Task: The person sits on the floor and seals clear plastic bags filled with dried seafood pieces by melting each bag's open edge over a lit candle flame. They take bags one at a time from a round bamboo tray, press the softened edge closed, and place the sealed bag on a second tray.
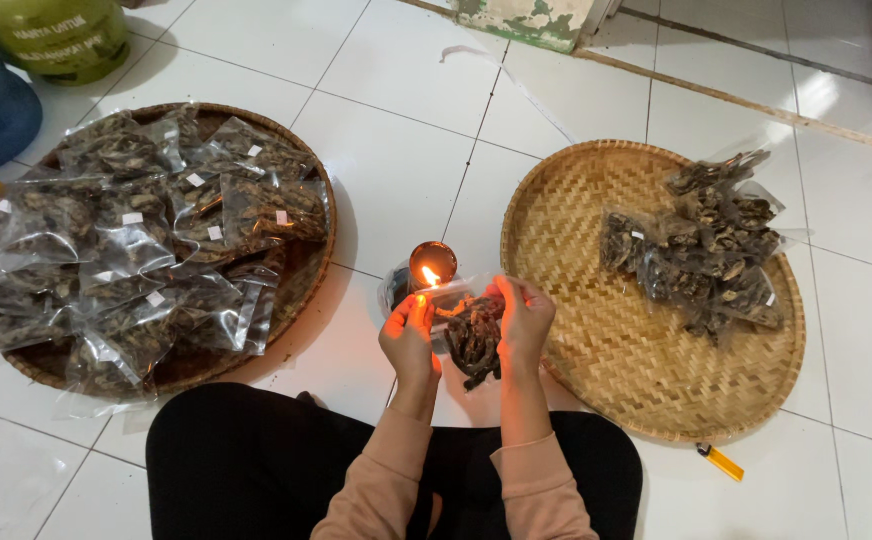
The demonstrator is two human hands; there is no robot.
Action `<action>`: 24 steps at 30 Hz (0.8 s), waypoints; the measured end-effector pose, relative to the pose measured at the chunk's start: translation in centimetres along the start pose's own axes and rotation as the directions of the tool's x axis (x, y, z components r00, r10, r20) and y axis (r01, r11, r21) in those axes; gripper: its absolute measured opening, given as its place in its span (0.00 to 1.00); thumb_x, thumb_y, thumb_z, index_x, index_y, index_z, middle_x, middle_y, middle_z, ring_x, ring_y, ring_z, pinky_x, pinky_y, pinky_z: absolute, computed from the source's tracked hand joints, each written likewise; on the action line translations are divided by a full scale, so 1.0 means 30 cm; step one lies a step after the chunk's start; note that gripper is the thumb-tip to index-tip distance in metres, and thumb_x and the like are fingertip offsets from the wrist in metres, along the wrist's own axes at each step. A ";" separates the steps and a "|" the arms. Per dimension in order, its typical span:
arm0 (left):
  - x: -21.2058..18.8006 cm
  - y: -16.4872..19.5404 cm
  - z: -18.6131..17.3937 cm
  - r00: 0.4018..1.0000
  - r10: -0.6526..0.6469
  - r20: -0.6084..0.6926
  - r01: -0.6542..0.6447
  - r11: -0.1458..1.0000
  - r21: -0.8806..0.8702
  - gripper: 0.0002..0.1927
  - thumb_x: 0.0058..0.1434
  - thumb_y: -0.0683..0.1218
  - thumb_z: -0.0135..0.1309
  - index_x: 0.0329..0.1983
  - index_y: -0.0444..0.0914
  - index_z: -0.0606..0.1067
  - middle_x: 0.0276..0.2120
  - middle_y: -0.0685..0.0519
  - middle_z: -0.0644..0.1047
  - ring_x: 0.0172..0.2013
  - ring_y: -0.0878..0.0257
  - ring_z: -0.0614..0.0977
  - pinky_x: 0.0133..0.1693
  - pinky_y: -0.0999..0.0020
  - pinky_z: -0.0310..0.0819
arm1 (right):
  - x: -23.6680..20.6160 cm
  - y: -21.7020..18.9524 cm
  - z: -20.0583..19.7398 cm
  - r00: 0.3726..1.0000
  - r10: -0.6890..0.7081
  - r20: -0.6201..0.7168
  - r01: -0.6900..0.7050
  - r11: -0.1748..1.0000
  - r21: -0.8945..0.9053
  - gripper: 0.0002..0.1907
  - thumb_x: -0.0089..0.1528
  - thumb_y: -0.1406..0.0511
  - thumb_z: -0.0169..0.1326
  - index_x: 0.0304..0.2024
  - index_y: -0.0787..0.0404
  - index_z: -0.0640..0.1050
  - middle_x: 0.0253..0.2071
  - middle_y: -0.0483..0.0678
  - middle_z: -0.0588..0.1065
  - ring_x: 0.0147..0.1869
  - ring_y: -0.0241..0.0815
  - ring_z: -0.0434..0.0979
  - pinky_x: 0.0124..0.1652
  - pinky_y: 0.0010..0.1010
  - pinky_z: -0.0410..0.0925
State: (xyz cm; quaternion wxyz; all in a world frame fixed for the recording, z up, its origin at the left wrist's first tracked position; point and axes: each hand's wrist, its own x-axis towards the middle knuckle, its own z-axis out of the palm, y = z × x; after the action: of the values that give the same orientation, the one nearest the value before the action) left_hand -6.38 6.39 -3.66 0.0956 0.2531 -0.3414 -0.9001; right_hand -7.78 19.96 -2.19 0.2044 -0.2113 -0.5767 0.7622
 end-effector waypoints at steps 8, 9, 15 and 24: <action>0.011 0.032 -0.028 0.999 -0.005 -0.035 0.006 1.000 0.013 0.11 0.64 0.39 0.55 0.46 0.25 0.74 0.44 0.43 0.79 0.47 0.57 0.82 0.53 0.64 0.80 | -0.005 0.040 0.033 0.999 -0.021 0.033 0.021 1.000 0.019 0.06 0.60 0.69 0.61 0.34 0.70 0.82 0.28 0.50 0.80 0.30 0.37 0.78 0.35 0.27 0.71; 0.011 0.034 -0.033 0.999 -0.008 -0.041 0.008 1.000 0.012 0.11 0.65 0.39 0.55 0.46 0.25 0.74 0.44 0.43 0.79 0.47 0.56 0.82 0.54 0.63 0.80 | -0.009 0.041 0.034 0.999 -0.015 0.039 0.015 1.000 0.006 0.06 0.60 0.69 0.61 0.34 0.70 0.82 0.28 0.50 0.80 0.30 0.37 0.78 0.34 0.27 0.71; 0.025 0.054 -0.057 0.998 -0.013 -0.062 0.013 1.000 -0.006 0.10 0.65 0.38 0.54 0.46 0.25 0.73 0.45 0.42 0.78 0.48 0.55 0.82 0.54 0.62 0.80 | -0.028 0.045 0.065 0.998 -0.015 0.060 0.015 1.000 -0.004 0.07 0.60 0.69 0.60 0.34 0.70 0.83 0.28 0.50 0.80 0.30 0.36 0.78 0.34 0.26 0.71; 0.013 0.046 -0.044 0.998 -0.030 -0.048 0.031 0.999 0.037 0.11 0.65 0.39 0.55 0.47 0.26 0.73 0.45 0.43 0.79 0.47 0.57 0.83 0.52 0.65 0.80 | -0.016 0.046 0.040 0.999 -0.004 0.042 0.003 1.000 0.008 0.07 0.61 0.69 0.60 0.35 0.70 0.83 0.28 0.49 0.80 0.30 0.36 0.78 0.34 0.27 0.71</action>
State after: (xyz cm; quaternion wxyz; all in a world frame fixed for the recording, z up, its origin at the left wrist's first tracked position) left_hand -6.02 4.47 -3.74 0.0849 0.2811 -0.3523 -0.8886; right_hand -8.16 18.41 -3.18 0.1944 -0.1934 -0.5782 0.7684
